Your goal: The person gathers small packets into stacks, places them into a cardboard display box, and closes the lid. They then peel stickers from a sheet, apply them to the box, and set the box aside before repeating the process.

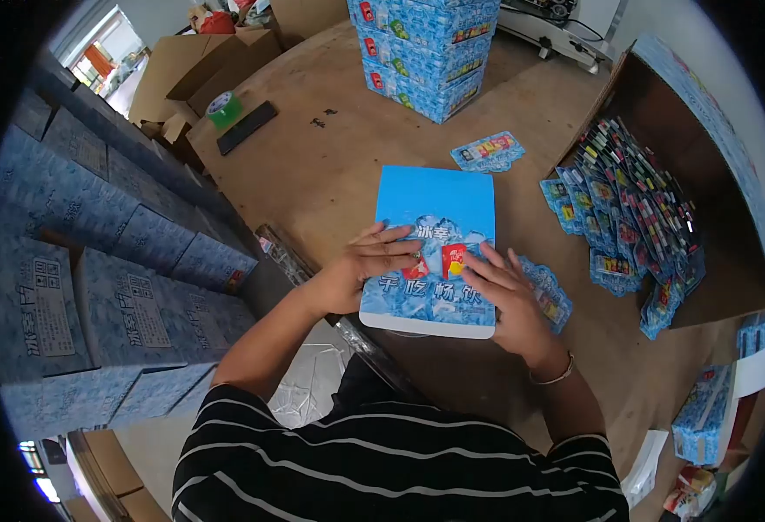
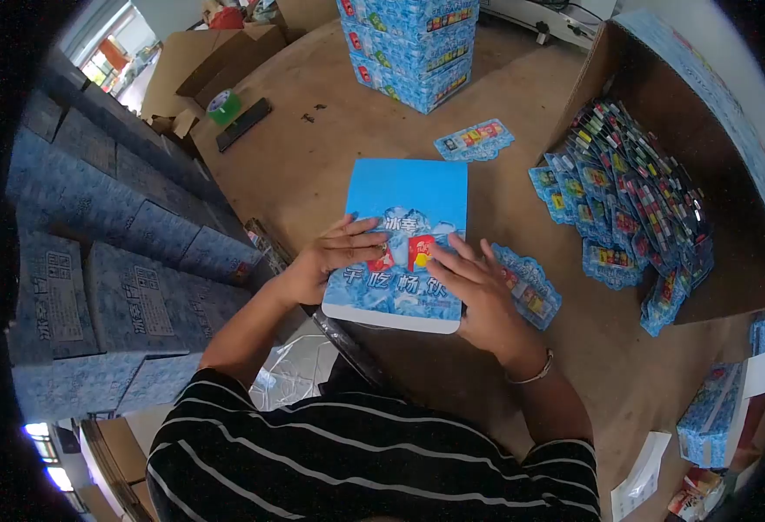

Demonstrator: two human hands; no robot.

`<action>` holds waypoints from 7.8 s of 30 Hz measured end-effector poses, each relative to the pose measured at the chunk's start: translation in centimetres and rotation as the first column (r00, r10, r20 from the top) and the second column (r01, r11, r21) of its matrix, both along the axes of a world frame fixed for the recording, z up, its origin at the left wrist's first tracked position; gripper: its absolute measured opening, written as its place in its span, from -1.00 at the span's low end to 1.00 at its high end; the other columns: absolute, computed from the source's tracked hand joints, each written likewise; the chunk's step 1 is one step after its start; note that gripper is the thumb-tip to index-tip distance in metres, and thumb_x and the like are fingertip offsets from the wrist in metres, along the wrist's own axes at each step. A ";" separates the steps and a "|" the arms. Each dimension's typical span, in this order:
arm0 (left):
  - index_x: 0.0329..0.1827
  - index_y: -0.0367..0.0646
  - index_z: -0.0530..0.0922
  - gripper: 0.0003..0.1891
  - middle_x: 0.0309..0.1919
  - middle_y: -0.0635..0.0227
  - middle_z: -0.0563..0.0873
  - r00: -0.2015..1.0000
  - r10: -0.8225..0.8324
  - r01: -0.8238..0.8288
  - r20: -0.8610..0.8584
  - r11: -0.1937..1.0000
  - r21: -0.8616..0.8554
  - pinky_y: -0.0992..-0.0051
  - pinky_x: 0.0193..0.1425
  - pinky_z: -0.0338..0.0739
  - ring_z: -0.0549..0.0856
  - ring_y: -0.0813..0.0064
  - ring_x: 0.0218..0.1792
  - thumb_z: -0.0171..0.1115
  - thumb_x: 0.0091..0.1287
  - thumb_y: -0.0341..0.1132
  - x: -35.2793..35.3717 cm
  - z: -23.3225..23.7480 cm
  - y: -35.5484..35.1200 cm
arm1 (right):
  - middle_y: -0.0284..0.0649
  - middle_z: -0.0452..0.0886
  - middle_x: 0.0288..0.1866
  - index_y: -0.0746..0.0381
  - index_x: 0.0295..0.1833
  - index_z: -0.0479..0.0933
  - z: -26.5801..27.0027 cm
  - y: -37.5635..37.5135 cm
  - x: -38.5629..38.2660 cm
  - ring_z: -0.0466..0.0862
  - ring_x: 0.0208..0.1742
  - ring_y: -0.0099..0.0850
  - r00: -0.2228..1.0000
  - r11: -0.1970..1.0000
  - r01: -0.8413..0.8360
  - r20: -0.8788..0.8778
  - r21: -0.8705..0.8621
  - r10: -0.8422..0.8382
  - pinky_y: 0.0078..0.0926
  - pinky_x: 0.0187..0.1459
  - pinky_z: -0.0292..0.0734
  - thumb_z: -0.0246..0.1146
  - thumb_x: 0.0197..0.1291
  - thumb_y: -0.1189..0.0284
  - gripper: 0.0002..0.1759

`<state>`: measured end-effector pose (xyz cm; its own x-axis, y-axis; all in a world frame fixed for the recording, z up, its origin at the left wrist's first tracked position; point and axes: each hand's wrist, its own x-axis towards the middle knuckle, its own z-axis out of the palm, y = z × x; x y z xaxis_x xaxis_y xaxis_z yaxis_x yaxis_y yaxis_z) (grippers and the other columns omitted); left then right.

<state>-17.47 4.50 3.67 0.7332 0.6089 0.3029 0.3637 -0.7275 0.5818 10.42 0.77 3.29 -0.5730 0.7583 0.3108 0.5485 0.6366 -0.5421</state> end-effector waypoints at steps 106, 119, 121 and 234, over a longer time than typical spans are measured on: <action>0.22 -0.26 0.30 -0.22 0.03 0.01 0.46 0.990 0.139 -0.123 0.027 0.751 0.649 0.30 0.05 0.43 0.52 0.06 -0.04 0.42 -0.05 -0.10 15.9 4.0 -6.9 | -0.28 0.64 -0.29 0.34 -0.12 0.56 2.0 -11.3 7.1 0.57 -0.31 -0.64 0.456 0.671 0.253 -0.525 -0.697 -0.718 -0.67 -0.28 0.49 0.24 0.16 0.45 -0.78; 0.24 -0.29 0.23 0.06 -0.11 0.07 0.45 0.997 0.067 -0.075 0.046 0.970 0.231 0.22 0.01 0.37 0.51 0.11 -0.11 0.53 -0.36 0.03 16.5 5.5 -7.2 | -0.31 0.65 -0.31 0.33 -0.15 0.57 2.7 -11.6 5.9 0.56 -0.30 -0.65 0.422 0.761 0.105 -0.664 -0.641 -0.617 -0.69 -0.27 0.47 0.26 0.13 0.54 -0.84; 0.25 -0.28 0.23 0.07 -0.11 0.08 0.44 0.995 0.088 -0.100 0.055 0.951 0.294 0.22 0.01 0.36 0.50 0.12 -0.11 0.54 -0.37 0.02 16.5 5.5 -7.3 | -0.29 0.65 -0.29 0.33 -0.14 0.56 2.5 -11.8 5.7 0.56 -0.29 -0.65 0.470 0.771 0.070 -0.661 -0.633 -0.585 -0.69 -0.26 0.47 0.26 0.13 0.54 -0.82; -0.16 -0.36 0.57 -0.81 -0.25 0.27 0.68 0.762 0.260 0.403 0.593 0.527 -0.748 0.53 -0.13 0.50 0.61 0.58 -0.19 0.24 0.16 -0.53 11.6 1.7 -8.3 | 0.02 0.30 0.23 0.31 0.35 0.10 -3.3 -13.0 13.5 0.38 0.17 -0.23 0.563 0.812 0.188 -0.617 -0.552 -0.550 -0.27 0.18 0.27 0.15 0.18 0.43 -0.35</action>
